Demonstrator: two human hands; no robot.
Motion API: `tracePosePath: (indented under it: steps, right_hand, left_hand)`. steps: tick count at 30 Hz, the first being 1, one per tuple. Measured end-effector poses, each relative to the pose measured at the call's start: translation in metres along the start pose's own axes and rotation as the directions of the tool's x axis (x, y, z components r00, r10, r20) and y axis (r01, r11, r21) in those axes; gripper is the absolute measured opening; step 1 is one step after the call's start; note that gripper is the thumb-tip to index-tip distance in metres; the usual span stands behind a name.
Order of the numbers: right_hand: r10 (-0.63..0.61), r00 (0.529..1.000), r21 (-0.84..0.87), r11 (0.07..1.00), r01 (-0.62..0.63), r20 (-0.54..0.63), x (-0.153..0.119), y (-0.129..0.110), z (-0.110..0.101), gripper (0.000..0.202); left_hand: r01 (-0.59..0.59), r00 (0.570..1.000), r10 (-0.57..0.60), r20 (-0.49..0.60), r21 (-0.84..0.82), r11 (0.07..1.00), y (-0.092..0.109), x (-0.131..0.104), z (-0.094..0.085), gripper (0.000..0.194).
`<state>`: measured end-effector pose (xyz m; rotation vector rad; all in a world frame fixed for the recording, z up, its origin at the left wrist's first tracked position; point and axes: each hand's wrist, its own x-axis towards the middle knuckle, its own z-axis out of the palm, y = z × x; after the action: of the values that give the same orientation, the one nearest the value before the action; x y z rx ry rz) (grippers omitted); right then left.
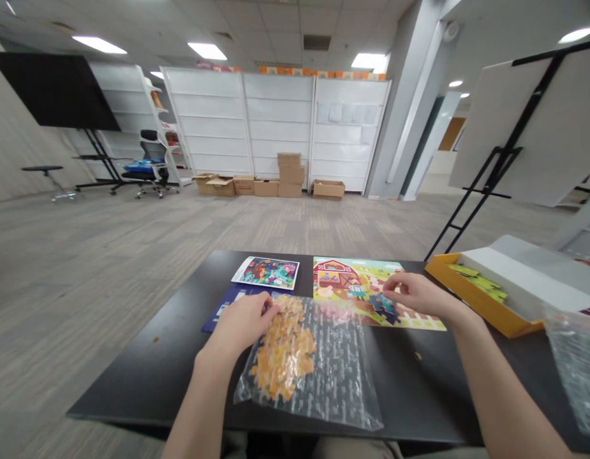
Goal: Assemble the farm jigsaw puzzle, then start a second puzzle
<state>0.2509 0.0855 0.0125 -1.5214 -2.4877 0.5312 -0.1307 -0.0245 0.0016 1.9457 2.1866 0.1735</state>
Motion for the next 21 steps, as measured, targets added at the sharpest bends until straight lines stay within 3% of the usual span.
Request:
tracePosePath:
  steps: [1, 2, 4, 5, 7, 10, 13, 17, 21]
  right_hand:
    - [-0.087, 0.986, 0.089, 0.993, 0.075, 0.143, -0.004, -0.014, 0.001, 0.042]
    - [-0.2, 0.94, 0.189, 0.97, 0.151, 0.278, -0.007, -0.03, 0.004, 0.04]
    - [-0.36, 0.841, 0.33, 0.915, 0.233, 0.405, -0.012, -0.062, 0.017, 0.033]
    - [-0.417, 0.821, 0.363, 0.889, 0.279, 0.39, -0.013, -0.077, 0.026, 0.03]
    - [-0.469, 0.857, 0.382, 0.848, 0.368, 0.214, -0.014, -0.1, 0.048, 0.036]
    - [-0.53, 0.846, 0.195, 0.836, 0.513, 0.047, -0.012, -0.114, 0.076, 0.046]
    - [-0.592, 0.806, 0.005, 0.806, 0.592, 0.019, -0.009, -0.112, 0.092, 0.047]
    - [-0.64, 0.767, -0.084, 0.767, 0.636, -0.037, -0.001, -0.113, 0.097, 0.048]
    - [-0.66, 0.751, -0.164, 0.745, 0.647, -0.035, 0.016, -0.13, 0.097, 0.052]
  left_hand:
    - [0.0, 1.0, 0.0, 0.004, 0.005, 1.0, -0.001, 0.0, 0.0, 0.03]
    - [-0.005, 1.0, 0.005, 0.008, 0.01, 1.0, -0.003, 0.0, 0.0, 0.03]
    - [-0.013, 1.0, 0.013, 0.017, 0.014, 1.0, -0.005, 0.0, 0.001, 0.03]
    - [-0.013, 1.0, 0.013, 0.019, 0.015, 1.0, -0.006, 0.0, 0.002, 0.029]
    - [-0.008, 1.0, 0.007, 0.022, 0.016, 1.0, -0.008, 0.0, 0.003, 0.028]
    - [-0.01, 1.0, 0.01, 0.022, 0.012, 1.0, -0.01, 0.001, 0.004, 0.029]
    - [-0.036, 0.999, 0.036, 0.024, -0.008, 0.999, -0.011, 0.002, 0.005, 0.029]
    - [-0.044, 0.999, 0.044, 0.024, -0.001, 0.999, -0.011, 0.003, 0.007, 0.029]
    - [-0.055, 0.998, 0.054, 0.025, 0.017, 0.998, -0.011, 0.002, 0.007, 0.032]
